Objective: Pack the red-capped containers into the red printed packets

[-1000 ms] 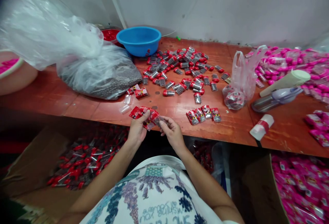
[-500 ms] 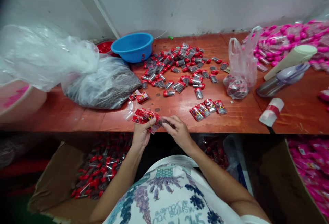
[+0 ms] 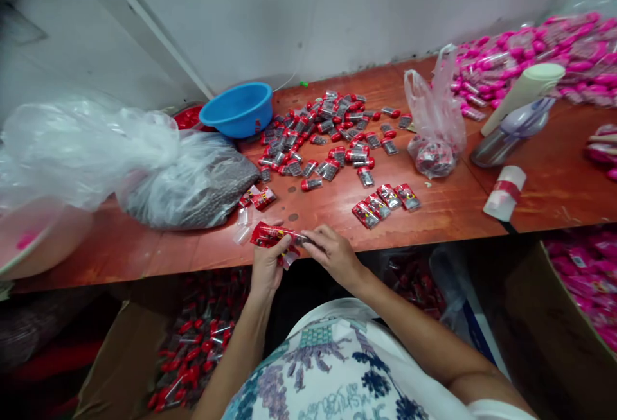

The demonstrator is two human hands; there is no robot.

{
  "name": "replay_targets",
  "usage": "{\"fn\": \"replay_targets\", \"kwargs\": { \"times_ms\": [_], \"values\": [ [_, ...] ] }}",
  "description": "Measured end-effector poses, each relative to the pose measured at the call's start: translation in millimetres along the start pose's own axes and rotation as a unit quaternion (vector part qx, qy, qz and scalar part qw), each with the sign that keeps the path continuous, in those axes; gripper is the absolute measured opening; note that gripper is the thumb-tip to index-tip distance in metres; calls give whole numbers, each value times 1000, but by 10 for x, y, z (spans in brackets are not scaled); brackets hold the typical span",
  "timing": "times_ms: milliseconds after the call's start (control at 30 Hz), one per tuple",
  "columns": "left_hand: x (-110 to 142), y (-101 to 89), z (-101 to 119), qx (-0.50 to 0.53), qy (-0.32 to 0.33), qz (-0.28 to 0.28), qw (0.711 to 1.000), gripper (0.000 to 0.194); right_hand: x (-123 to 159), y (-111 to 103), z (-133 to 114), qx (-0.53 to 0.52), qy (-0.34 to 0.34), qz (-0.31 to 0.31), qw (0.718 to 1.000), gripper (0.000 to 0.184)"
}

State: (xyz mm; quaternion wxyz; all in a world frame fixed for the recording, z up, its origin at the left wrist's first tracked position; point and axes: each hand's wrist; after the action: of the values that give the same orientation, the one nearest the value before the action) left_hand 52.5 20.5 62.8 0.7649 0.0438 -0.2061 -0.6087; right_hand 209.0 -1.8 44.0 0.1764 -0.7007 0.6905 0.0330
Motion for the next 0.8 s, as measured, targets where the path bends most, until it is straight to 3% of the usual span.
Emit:
{"fn": "replay_targets", "kwargs": {
  "times_ms": [133,333,400,500,567,667,800],
  "values": [
    [16,15,57,4,-12,-34,999,50,14,27,20,-84,78,14,993,26],
    [31,33,106,20,-48,-55,997,53,24,23,61,-237,215,-19,947,31],
    [41,57,83,26,-40,-43,998,54,27,16,49,-211,200,-10,957,30],
    [56,100,37,27,-21,-5,999,53,30,7,11,-91,99,32,990,26],
    [57,115,14,23,-9,13,1000,49,27,9,-3,-38,55,43,997,25],
    [45,108,12,29,-12,0,999,45,18,30,19,-71,94,35,992,25],
    [28,98,47,52,-53,-43,996,56,9,72,72,-196,206,23,959,30]
  ]
}}
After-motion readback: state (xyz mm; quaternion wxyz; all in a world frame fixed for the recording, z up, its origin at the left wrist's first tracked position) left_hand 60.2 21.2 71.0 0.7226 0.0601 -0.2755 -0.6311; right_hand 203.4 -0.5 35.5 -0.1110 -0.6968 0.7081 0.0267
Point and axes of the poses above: each hand's wrist, its own x-axis away from the middle knuckle, its own y-axis out of the palm, z = x × y, and after that the axes turned 4 degrees about z, right-handed
